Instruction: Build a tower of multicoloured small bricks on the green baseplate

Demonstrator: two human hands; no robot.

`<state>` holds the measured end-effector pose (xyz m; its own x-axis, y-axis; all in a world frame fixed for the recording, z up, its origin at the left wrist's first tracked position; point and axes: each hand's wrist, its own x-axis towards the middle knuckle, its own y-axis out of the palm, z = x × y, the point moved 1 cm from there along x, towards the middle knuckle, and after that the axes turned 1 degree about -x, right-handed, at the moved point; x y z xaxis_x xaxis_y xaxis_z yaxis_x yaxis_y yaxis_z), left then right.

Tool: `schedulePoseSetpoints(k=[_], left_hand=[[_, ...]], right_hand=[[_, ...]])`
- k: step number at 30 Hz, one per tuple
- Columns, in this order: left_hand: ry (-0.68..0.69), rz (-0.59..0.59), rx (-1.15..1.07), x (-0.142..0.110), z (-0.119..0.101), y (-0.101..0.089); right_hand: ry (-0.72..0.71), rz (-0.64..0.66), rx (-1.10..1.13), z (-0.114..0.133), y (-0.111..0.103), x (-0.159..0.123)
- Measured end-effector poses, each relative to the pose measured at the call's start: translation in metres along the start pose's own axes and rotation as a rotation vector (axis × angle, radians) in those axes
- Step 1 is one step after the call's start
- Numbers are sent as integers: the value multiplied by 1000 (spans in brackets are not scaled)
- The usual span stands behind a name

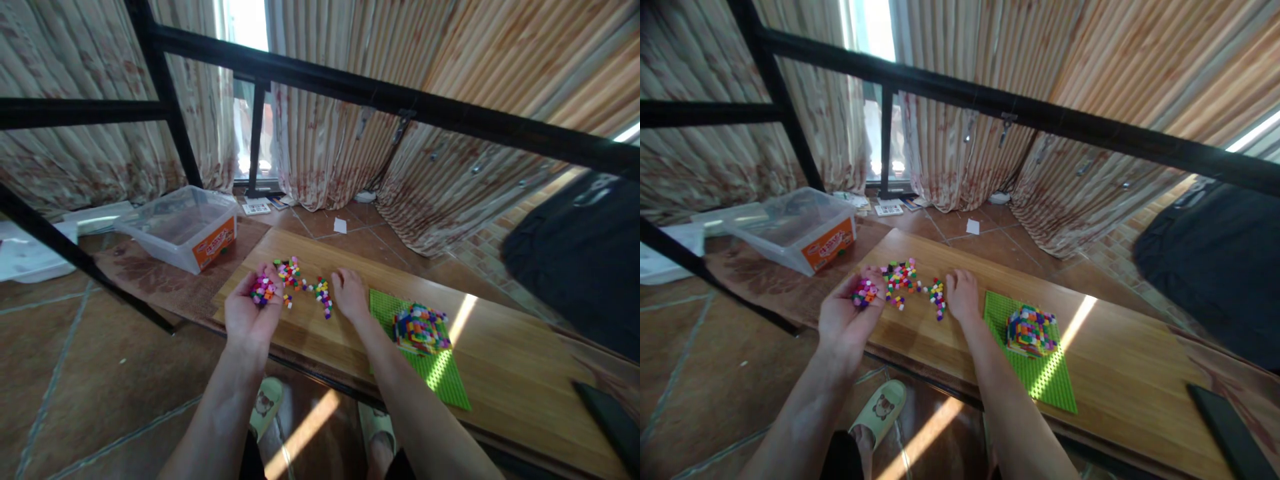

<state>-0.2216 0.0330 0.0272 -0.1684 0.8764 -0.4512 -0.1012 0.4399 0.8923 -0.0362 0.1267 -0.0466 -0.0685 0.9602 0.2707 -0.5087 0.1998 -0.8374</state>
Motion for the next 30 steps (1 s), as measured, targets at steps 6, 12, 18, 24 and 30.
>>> schedulePoseSetpoints(k=[6, 12, 18, 24, 30], left_hand=[[-13, 13, 28, -2, 0, -1], [-11, 36, 43, -2, 0, -3], [-6, 20, 87, -4, 2, -5], [-7, 5, 151, 1, 6, -9], [-48, -102, 270, 5, 15, -18]], right_hand=[[-378, 165, 77, 23, 11, -25], [-467, 141, -23, 27, 9, -36], [-403, 133, -153, 36, 8, -36], [-356, 183, -332, 44, 8, -30], [-359, 202, -383, 47, 8, -26]])
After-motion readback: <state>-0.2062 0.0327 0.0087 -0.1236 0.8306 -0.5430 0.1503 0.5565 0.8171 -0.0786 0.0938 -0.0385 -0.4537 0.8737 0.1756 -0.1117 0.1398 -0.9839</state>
